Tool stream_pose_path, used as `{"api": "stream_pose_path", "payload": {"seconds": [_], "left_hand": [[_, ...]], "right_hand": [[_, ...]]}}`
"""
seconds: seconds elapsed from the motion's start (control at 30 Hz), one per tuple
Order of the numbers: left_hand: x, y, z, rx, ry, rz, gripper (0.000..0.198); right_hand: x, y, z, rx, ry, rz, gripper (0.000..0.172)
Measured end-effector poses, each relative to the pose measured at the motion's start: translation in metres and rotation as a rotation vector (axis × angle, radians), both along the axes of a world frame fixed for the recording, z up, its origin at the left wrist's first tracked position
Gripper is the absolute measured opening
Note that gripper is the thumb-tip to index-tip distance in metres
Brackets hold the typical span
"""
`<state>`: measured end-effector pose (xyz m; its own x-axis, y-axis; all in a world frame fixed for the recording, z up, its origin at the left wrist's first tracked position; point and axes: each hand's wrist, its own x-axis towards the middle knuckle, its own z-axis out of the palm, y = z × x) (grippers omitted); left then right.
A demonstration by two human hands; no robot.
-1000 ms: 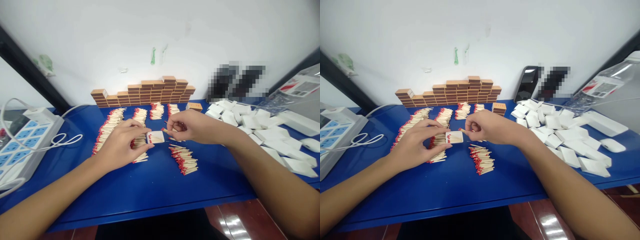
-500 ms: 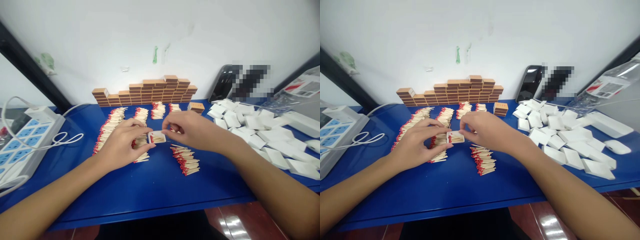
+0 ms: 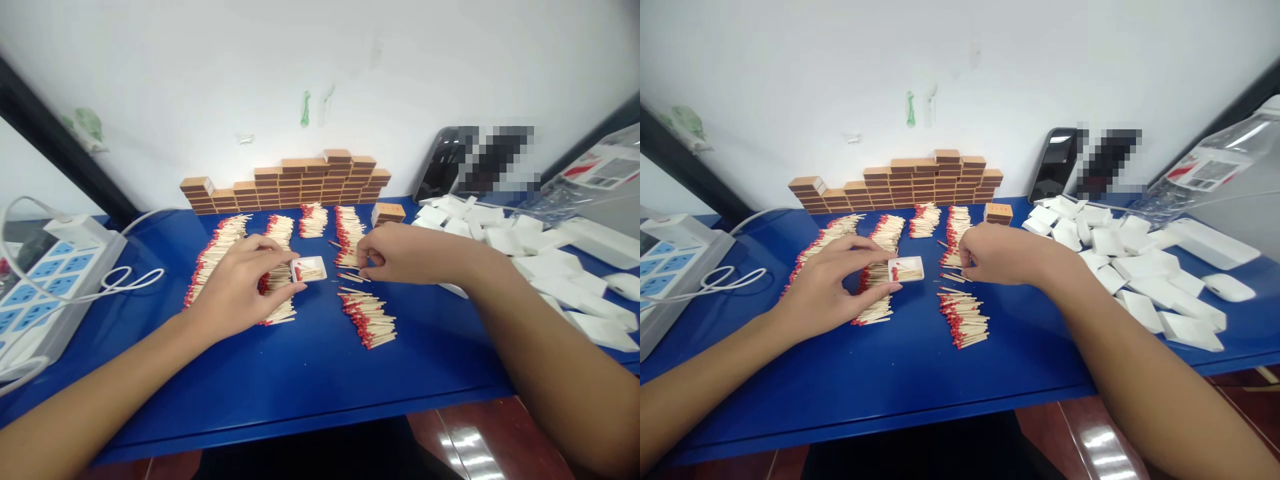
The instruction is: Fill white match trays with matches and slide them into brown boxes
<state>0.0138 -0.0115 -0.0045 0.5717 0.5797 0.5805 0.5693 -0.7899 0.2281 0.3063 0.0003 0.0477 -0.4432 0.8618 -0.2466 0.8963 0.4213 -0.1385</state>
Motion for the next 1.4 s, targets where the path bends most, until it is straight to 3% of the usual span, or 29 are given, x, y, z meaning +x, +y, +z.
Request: {"api": "stream_pose_path", "payload": {"seconds": [0.4, 1.4], "left_hand": [[-0.001, 0.0, 0.001, 0.021, 0.015, -0.02, 0.035], [-0.001, -0.001, 0.001, -0.008, 0.024, -0.014, 0.036]], "right_hand": [[0.0, -0.001, 0.001, -0.063, -0.002, 0.021, 0.011], [-0.009, -0.001, -0.009, -0.103, 0.08, 0.024, 0.008]]}}
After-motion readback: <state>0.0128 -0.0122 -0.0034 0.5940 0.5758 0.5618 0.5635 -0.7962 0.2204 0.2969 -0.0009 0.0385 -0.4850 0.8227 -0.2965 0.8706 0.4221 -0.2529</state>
